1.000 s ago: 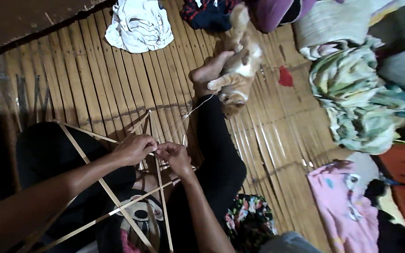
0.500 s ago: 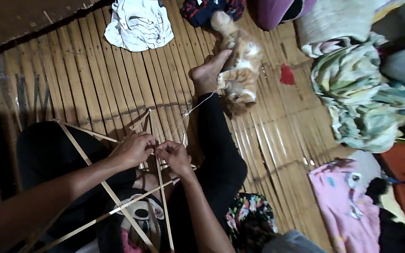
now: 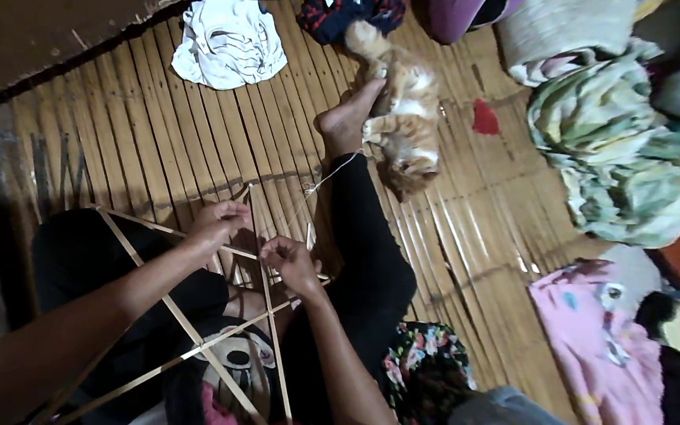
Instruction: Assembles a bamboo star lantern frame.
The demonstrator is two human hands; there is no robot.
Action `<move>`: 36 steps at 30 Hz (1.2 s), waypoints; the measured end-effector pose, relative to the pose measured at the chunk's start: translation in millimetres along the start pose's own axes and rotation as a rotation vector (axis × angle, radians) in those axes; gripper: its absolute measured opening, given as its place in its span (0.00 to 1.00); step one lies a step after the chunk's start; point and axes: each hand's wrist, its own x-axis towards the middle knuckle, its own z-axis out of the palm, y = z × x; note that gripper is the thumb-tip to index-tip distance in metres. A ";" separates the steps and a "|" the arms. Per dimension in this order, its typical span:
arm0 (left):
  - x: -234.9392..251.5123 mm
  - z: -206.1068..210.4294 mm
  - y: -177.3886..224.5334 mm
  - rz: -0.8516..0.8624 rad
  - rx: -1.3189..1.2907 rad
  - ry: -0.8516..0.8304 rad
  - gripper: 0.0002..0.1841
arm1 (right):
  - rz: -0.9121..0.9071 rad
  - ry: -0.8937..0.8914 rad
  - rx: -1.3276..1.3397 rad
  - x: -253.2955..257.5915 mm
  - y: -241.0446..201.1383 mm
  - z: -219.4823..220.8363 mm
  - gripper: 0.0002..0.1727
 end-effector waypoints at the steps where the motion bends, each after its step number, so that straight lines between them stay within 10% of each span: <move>1: 0.2 -1.8 -0.7 0.013 0.019 -0.021 0.11 | -0.003 -0.001 -0.004 0.1 0.8 0.1 0.04; 8: -4.8 5.7 -10.8 0.132 0.661 -0.300 0.07 | -0.040 0.064 0.116 3.2 7.4 3.9 0.04; 21: -2.5 9.9 -1.1 0.062 0.754 -0.298 0.07 | -0.085 0.098 0.302 9.4 2.9 0.5 0.07; 36: -1.8 -1.1 -19.6 0.527 0.887 -0.389 0.06 | -0.058 -0.266 -0.484 15.7 -5.5 -25.9 0.09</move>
